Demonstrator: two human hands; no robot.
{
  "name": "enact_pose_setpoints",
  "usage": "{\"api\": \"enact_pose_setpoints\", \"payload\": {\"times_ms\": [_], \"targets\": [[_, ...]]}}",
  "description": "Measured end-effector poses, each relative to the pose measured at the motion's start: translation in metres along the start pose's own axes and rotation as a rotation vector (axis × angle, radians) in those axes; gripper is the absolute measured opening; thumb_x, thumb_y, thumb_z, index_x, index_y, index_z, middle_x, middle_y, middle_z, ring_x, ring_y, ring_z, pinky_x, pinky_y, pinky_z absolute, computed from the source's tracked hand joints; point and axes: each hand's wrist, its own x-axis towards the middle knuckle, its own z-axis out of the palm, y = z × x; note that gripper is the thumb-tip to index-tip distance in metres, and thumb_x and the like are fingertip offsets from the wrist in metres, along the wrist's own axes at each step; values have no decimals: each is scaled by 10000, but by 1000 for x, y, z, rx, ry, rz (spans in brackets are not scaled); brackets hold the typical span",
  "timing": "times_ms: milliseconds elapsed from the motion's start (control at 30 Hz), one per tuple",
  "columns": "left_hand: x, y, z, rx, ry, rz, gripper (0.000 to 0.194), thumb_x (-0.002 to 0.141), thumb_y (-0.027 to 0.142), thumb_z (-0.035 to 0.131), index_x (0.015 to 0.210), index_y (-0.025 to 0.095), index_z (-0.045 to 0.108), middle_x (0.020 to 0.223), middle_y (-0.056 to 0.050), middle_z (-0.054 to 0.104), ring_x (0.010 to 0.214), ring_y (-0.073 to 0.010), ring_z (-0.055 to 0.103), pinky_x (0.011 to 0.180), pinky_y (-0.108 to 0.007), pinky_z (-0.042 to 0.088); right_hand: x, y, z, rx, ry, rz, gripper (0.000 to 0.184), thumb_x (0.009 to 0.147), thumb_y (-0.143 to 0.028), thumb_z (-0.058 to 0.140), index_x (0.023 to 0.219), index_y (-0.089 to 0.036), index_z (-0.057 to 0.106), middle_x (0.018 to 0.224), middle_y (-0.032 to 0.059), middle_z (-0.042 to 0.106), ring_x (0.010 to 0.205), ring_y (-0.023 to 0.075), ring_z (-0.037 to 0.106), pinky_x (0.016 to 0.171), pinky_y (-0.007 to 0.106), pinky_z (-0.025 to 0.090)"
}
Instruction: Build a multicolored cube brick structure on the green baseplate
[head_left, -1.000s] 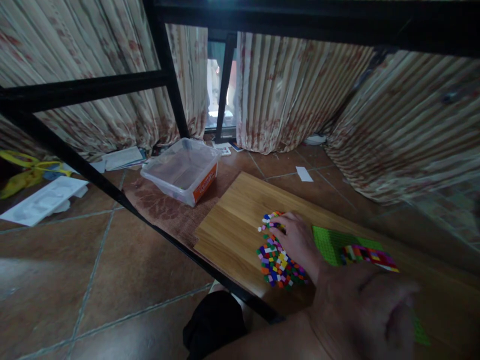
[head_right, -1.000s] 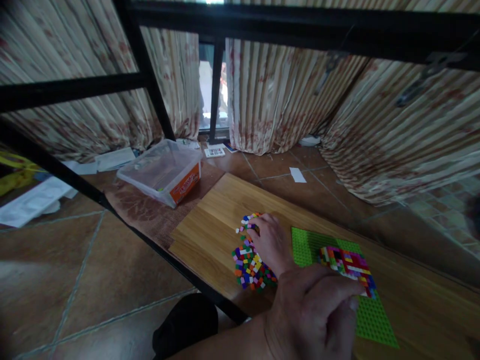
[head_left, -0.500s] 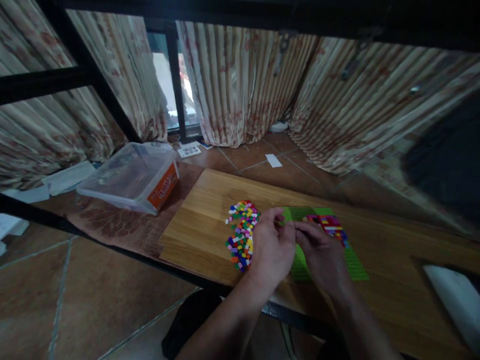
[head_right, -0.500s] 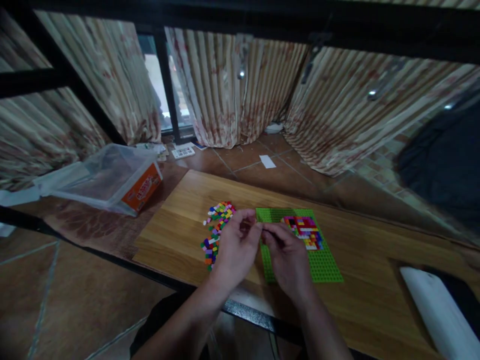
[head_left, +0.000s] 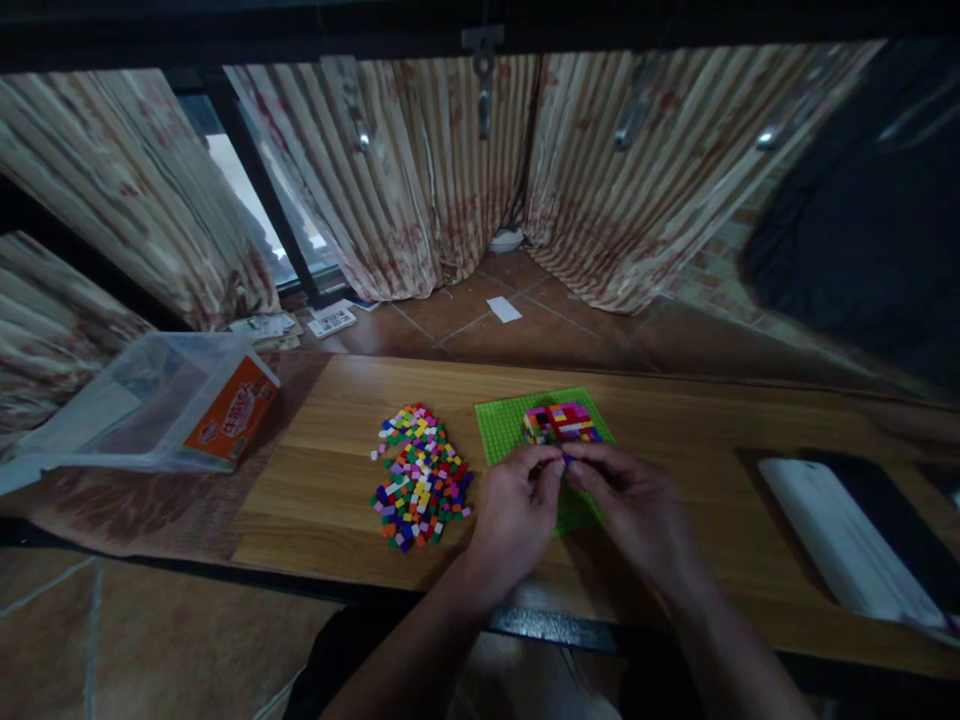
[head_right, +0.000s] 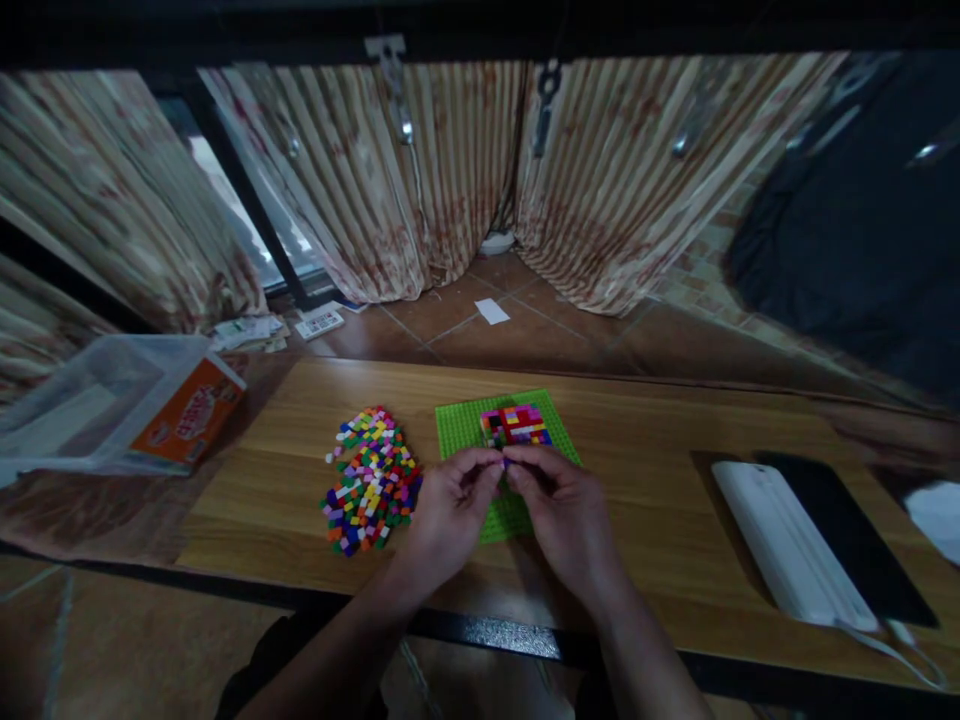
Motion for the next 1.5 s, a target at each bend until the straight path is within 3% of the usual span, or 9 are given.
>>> {"api": "enact_pose_setpoints", "payload": {"times_ms": [200, 433, 567, 700, 1100, 1500], "targets": [[1, -2, 15, 63, 51, 66, 152, 897, 206, 558, 943, 185, 701, 877, -35, 733, 777, -150, 679, 714, -253, 530, 0, 3, -6, -118, 31, -56, 219, 861, -338, 602, 992, -252, 755, 1028, 53, 750, 954, 218, 693, 871, 380, 539], [1, -1, 22, 1, 110, 1, 142, 888, 232, 570, 897, 171, 698, 826, -28, 720, 707, -136, 660, 666, -238, 515, 1, -2, -13, -269, 114, -147, 214, 863, -340, 580, 918, -239, 760, 946, 55, 753, 864, 215, 707, 790, 348, 554], [2, -1, 19, -52, 92, -32, 138, 888, 261, 586, 891, 173, 692, 792, -16, 700, 681, -126, 632, 625, -220, 485, 8, 0, -39, -322, 236, -26, 245, 814, -401, 629, 933, -232, 761, 906, 49, 768, 805, 227, 715, 722, 343, 567], [5, -6, 18, -150, 94, -76, 122, 865, 262, 608, 859, 169, 687, 765, -10, 680, 680, -124, 617, 612, -212, 464, 14, 6, -52, -373, 242, 70, 212, 777, -401, 646, 842, -232, 758, 799, 40, 762, 722, 217, 704, 656, 320, 553], [7, -7, 16, -213, 60, -152, 99, 816, 259, 660, 847, 168, 683, 752, -6, 658, 662, -115, 586, 595, -207, 437, 23, 19, -34, -421, 192, -24, 243, 782, -387, 606, 844, -201, 750, 847, 75, 762, 751, 232, 707, 724, 369, 548], [8, -6, 16, -196, 43, -173, 127, 827, 276, 642, 855, 159, 683, 761, -12, 653, 659, -122, 581, 595, -218, 434, 26, 21, -30, -471, 219, -23, 363, 779, -393, 625, 1056, -173, 706, 865, 93, 772, 769, 257, 729, 736, 387, 546]]}}
